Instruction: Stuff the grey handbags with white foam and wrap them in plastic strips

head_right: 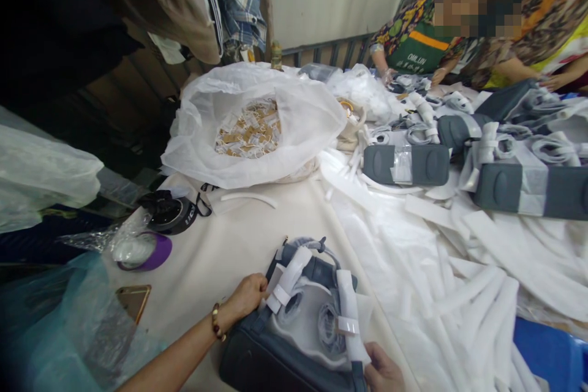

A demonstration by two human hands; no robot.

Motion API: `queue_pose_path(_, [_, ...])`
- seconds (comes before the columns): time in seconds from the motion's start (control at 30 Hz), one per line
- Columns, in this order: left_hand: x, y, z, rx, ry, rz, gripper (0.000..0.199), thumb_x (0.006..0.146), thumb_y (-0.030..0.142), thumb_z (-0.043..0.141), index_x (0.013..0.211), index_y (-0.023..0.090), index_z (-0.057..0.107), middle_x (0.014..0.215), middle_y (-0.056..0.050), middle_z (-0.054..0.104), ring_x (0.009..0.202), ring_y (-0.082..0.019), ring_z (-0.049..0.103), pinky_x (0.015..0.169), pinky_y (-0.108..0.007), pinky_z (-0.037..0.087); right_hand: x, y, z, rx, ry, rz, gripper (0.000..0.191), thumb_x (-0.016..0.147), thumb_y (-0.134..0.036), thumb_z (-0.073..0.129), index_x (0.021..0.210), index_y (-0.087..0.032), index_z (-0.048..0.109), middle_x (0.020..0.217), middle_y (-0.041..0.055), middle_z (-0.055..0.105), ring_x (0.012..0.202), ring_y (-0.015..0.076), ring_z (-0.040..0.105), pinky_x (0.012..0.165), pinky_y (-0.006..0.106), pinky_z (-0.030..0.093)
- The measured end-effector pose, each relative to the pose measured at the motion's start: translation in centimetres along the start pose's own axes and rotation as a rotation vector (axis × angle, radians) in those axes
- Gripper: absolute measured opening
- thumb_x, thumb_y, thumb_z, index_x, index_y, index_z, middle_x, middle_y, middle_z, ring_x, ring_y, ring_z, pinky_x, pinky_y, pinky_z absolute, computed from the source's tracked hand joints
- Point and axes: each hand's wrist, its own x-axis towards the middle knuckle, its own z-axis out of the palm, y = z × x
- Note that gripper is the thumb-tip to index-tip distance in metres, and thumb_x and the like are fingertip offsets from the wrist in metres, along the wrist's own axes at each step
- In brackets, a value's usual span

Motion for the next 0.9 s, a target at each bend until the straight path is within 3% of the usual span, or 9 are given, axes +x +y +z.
queue_pose_path(0.23, [-0.4,0.6,-0.3,-0.053,0.061,-0.018,0.032,0.063,0.014,0.058,0.045,0.020,0.033,0.048,0.007,0.034,0.054,-0.011,0.037,0.056,-0.025,0.027,-0.6,-1.4,1.0,-0.055,0.074,-0.098,0.019,0.059,-0.039,0.058,0.054,-0.022,0.055,0.055,0.0002,0.058,0.059,0.0200,0.054,0.052,0.028,0.042])
queue_pose_path(0.43, [-0.2,0.5,-0.1,-0.152,0.115,-0.044,0.029,0.059,0.025,0.057,0.042,0.022,0.033,0.044,0.008,0.031,0.051,-0.011,0.035,0.054,-0.025,0.026,-0.9,-1.2,1.4,-0.020,0.060,-0.101,0.023,0.062,-0.044,0.060,0.060,-0.021,0.054,0.055,-0.0010,0.054,0.056,0.0170,0.050,0.050,0.026,0.039])
queue_pose_path(0.6, [-0.3,-0.3,-0.4,-0.214,0.124,-0.027,0.025,0.057,0.037,0.058,0.045,0.021,0.043,0.044,0.006,0.040,0.049,-0.013,0.039,0.050,-0.026,0.030,-0.3,-1.2,1.5,0.010,0.032,-0.097,0.024,0.061,-0.043,0.065,0.067,-0.021,0.058,0.061,0.0003,0.059,0.062,0.0198,0.055,0.055,0.028,0.044])
queue_pose_path(0.67, [-1.1,-0.5,-0.9,-0.238,0.138,0.017,0.026,0.058,0.043,0.057,0.050,0.021,0.048,0.049,0.003,0.047,0.053,-0.015,0.046,0.054,-0.027,0.036,-0.5,-1.3,1.3,0.013,0.104,-0.119,0.031,0.060,-0.046,0.066,0.078,-0.021,0.061,0.064,0.0004,0.060,0.062,0.0203,0.056,0.057,0.029,0.046])
queue_pose_path(0.77, [-3.5,-0.5,-1.8,-0.272,0.168,0.103,0.033,0.068,0.050,0.050,0.072,0.019,0.059,0.073,-0.003,0.062,0.074,-0.021,0.057,0.070,-0.030,0.044,-2.1,-1.9,0.9,0.023,0.271,-0.150,0.043,0.063,-0.051,0.065,0.092,-0.019,0.062,0.070,0.0024,0.062,0.065,0.0209,0.058,0.060,0.030,0.048])
queue_pose_path(0.9, [-6.1,-0.1,-2.3,-0.356,0.018,0.202,0.039,0.077,0.051,0.048,0.094,0.018,0.060,0.090,-0.006,0.065,0.087,-0.022,0.058,0.078,-0.030,0.044,-5.0,-4.1,0.5,0.095,0.129,-0.170,0.038,0.076,-0.054,0.056,0.091,-0.020,0.064,0.088,0.0066,0.067,0.082,0.0227,0.061,0.072,0.029,0.049])
